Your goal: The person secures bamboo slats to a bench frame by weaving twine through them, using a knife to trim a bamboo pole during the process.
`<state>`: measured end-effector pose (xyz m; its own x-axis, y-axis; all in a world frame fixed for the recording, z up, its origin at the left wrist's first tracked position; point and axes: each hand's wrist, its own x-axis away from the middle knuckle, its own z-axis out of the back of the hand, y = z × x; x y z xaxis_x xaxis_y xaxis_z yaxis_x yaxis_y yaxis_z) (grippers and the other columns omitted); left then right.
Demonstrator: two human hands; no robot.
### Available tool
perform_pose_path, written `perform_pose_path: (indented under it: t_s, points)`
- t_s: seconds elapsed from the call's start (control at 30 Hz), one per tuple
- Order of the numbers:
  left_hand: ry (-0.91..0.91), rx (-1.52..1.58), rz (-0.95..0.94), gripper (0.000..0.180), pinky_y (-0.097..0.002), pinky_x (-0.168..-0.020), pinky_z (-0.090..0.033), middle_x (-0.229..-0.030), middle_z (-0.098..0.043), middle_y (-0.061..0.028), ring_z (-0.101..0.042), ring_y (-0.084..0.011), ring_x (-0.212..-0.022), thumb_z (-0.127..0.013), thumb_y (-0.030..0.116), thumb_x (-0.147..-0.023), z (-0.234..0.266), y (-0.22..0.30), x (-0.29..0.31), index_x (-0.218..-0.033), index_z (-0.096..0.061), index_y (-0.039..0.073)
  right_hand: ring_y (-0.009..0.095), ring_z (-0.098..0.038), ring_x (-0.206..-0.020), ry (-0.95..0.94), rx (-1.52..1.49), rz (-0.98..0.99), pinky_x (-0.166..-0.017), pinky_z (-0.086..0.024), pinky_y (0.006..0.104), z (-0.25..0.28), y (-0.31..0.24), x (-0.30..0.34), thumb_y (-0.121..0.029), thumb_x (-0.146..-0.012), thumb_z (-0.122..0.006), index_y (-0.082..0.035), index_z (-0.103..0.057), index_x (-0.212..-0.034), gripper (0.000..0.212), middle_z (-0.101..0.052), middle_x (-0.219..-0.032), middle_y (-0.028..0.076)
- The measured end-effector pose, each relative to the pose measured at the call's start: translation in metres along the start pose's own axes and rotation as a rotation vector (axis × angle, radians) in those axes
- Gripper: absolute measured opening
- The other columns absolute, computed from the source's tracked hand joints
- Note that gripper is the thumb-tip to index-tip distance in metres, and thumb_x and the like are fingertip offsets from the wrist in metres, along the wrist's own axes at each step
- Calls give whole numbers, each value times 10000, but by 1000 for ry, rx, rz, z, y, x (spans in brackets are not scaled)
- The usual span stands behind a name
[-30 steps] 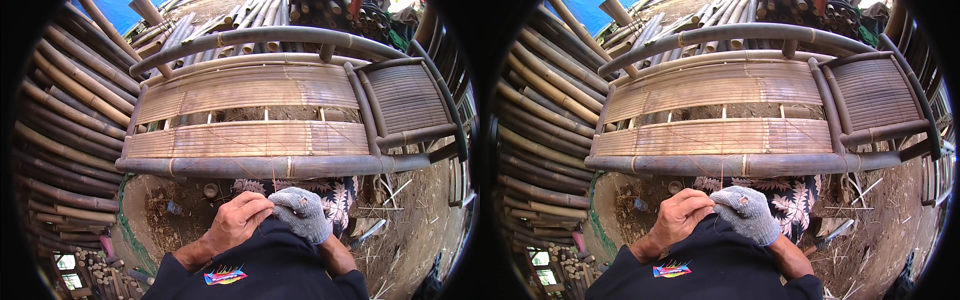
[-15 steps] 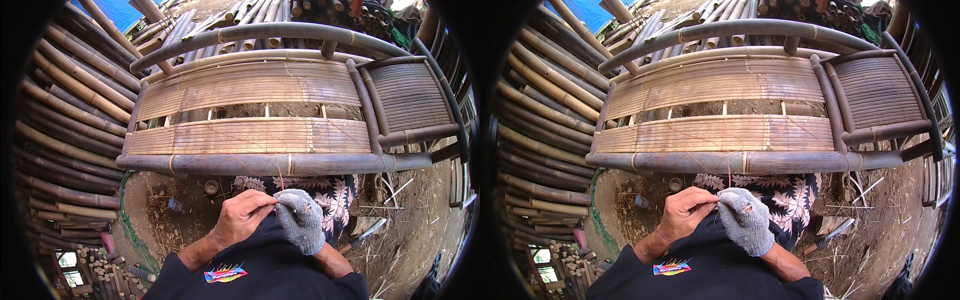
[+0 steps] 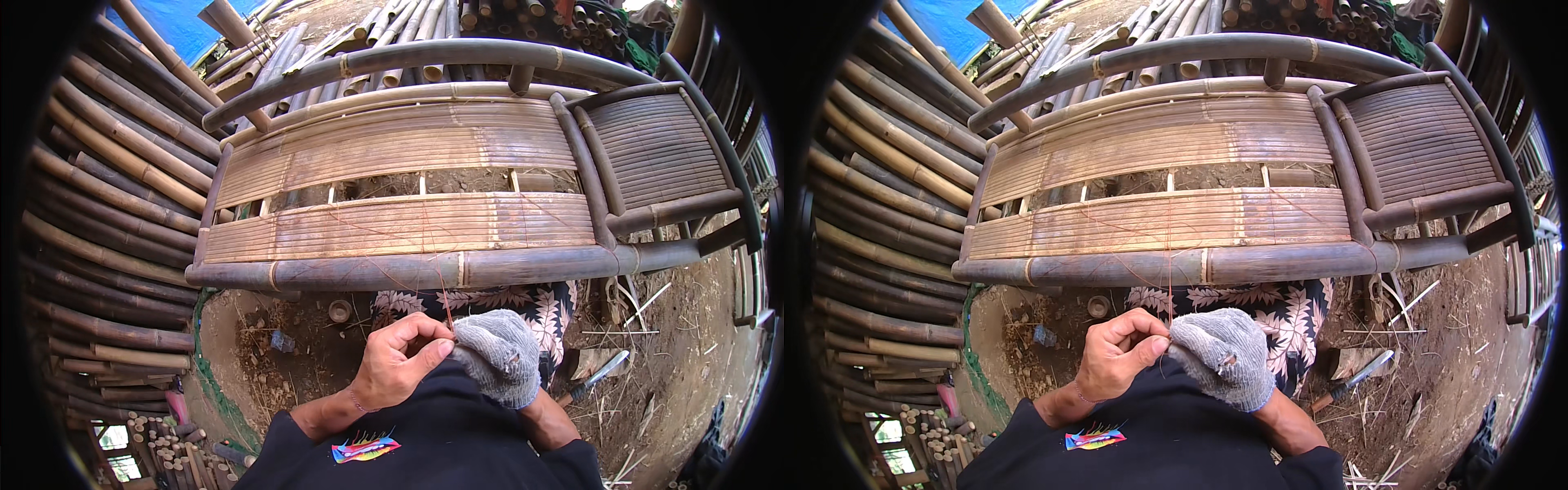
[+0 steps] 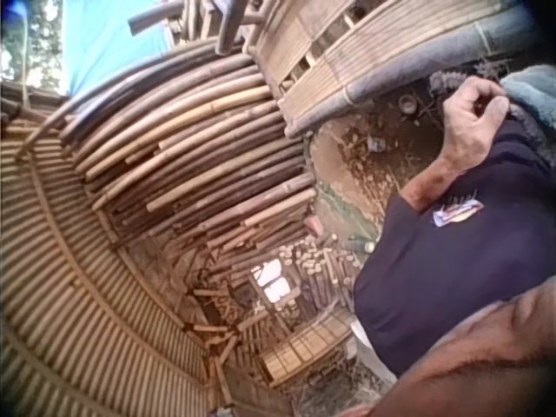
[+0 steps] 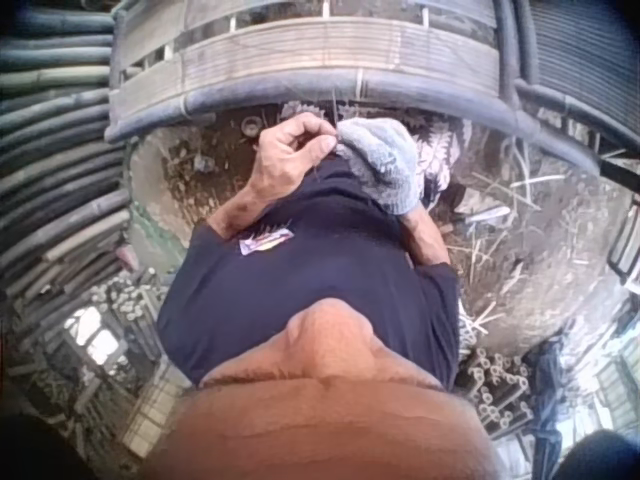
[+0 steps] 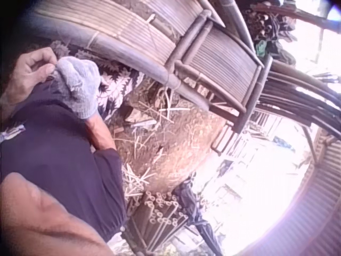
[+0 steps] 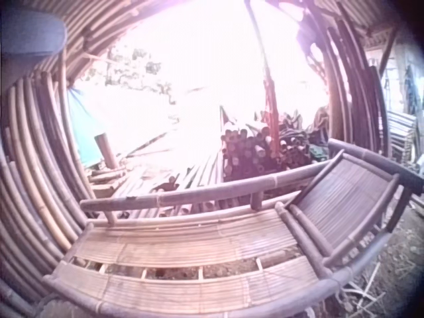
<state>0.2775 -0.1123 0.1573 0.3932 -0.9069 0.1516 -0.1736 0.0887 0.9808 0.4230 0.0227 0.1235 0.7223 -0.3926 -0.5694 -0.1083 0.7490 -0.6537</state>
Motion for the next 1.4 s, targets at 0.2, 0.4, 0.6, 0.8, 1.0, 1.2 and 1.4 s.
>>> perform_pose_path:
  t_s: [0.2, 0.4, 0.6, 0.8, 1.0, 1.2, 1.4]
  points:
    - [100, -501, -218, 114, -199, -622, -411, -865, -625, -1, -516, -43, -694, -744, 84, -900, 10, 16, -26, -962, -714, -8, 286, -633, -760, 284, 194, -12, -687, -473, 418, 10, 12, -21, -79, -769, -755, -107, -682, -964, 210, -656, -824, 57]
    - [-141, -49, -145, 134, -261, -722, -484, -931, -640, -63, -604, -120, -828, -666, 37, -934, 17, 5, -14, -1051, -714, -8, 276, -542, -586, 1, 86, 139, -578, -404, 406, 10, 4, -9, -143, -712, -781, -154, -662, -844, 178, -560, -664, 51]
    - [-155, -770, -595, 218, -319, -727, -541, -925, -620, -91, -658, -245, -821, -699, -48, -840, -2, 8, -17, -1050, -683, 6, 276, -590, -639, -56, -208, -274, -634, -466, 387, 19, -5, -2, -149, -807, -758, -83, -666, -902, 148, -621, -744, 71]
    - [-116, -536, -381, 65, -274, -629, -500, -890, -646, -93, -643, -161, -763, -673, 41, -907, 8, 2, -31, -956, -684, 0, 221, -642, -830, 42, -626, -466, -777, -515, 349, 4, 10, -3, -90, -858, -709, -25, -675, -1102, 254, -675, -959, 96]
    - [51, -567, -355, 109, -209, -561, -440, -894, -696, -58, -578, -47, -679, -734, 26, -871, 2, -7, -37, -970, -697, -2, 297, -653, -830, 93, -191, -264, -775, -510, 400, -22, 25, 8, -118, -819, -780, -79, -695, -957, 167, -687, -879, 95]
    - [53, -670, -564, 136, -300, -635, -549, -888, -688, -117, -685, -200, -715, -722, -16, -842, 0, -12, -37, -971, -695, 15, 312, -644, -858, 148, -57, -180, -794, -490, 421, -20, 15, 9, -73, -812, -754, -89, -665, -973, 185, -671, -918, 87]
    - [-98, -711, -523, 99, -304, -638, -537, -854, -620, -100, -650, -205, -725, -680, -13, -849, 3, -8, -34, -945, -655, -11, 316, -639, -902, 124, 78, -66, -814, -479, 438, -10, 18, 9, -58, -787, -747, -85, -660, -1035, 264, -669, -973, 109]
